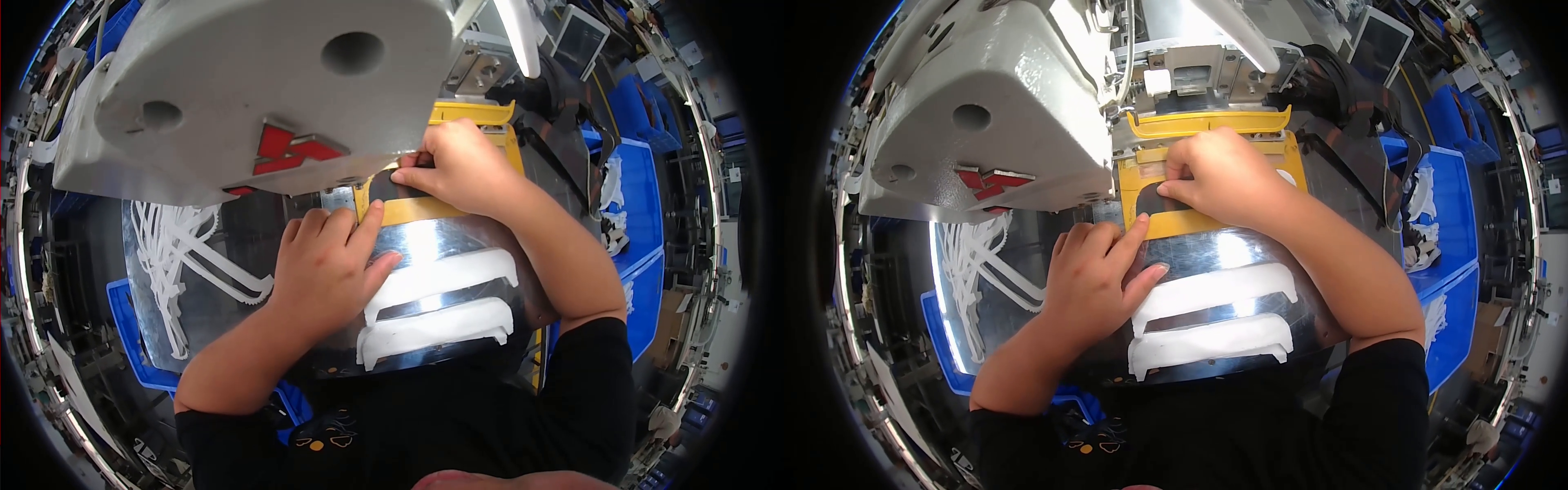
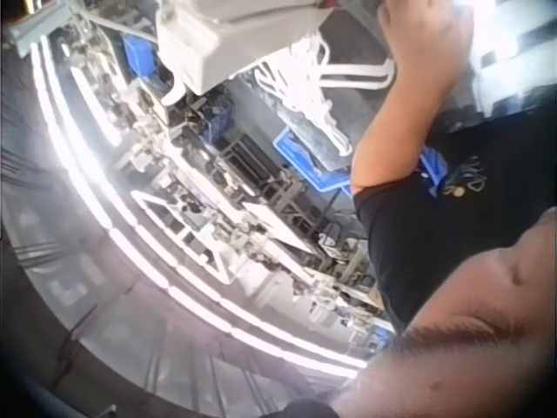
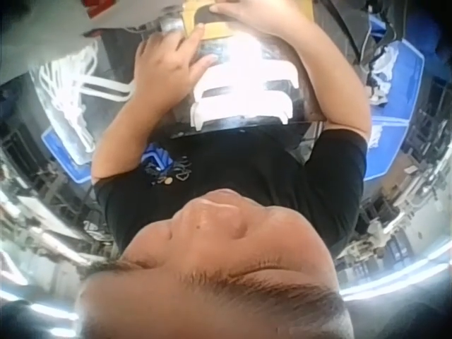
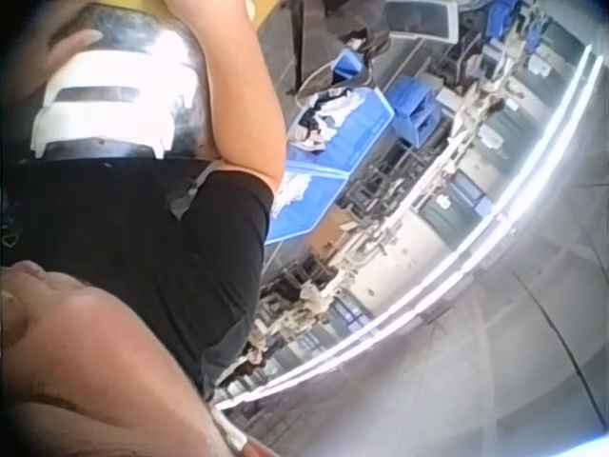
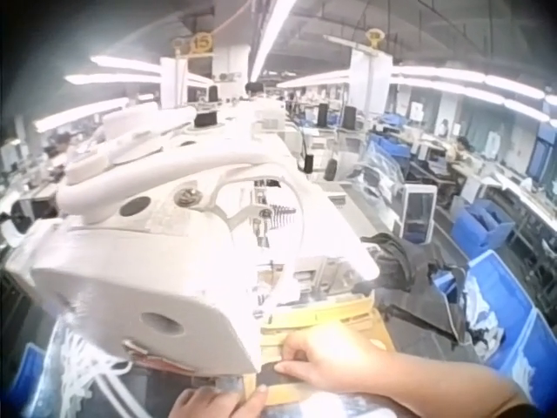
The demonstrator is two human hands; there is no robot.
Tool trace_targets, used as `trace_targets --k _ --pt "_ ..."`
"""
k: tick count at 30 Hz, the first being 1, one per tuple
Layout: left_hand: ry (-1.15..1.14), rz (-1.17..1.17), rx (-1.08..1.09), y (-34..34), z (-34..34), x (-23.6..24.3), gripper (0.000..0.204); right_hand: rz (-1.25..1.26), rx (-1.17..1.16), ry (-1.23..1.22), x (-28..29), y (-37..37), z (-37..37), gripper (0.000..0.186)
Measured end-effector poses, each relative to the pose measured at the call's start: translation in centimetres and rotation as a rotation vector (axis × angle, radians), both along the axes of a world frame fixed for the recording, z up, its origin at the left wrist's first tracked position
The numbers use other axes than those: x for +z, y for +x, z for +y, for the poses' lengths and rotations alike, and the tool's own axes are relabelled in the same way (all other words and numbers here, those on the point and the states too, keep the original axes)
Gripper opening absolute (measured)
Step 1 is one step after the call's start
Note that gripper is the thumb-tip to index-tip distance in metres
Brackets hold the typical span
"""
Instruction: Sewing together white fabric or plastic components using an industrial sewing machine.
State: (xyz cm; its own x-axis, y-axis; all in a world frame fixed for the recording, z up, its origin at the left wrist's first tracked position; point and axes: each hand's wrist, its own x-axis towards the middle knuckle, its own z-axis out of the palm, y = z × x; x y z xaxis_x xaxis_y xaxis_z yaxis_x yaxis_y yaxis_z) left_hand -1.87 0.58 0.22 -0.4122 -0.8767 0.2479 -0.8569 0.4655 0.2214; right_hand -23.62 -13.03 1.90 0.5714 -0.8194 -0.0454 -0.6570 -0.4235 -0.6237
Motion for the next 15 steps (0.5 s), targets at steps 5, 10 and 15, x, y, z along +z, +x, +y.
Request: trace_targets --k 5,10,15 --pt "-0.018 -0.013 0.008 0.0 0.1 -0.1 0.063 0.064 0.022 0.007 0.2 0.1 -0.3 0.023" --pt "0.018 -0.098 0.012 -0.1 0.1 0.8 0.059 0.073 0.008 -0.01 -0.1 0.3 0.0 0.023" --pt "-0.025 -0.146 -0.12 0.5 -1.2 0.6 0.052 0.074 -0.002 -0.045 -0.3 0.2 0.1 0.025"
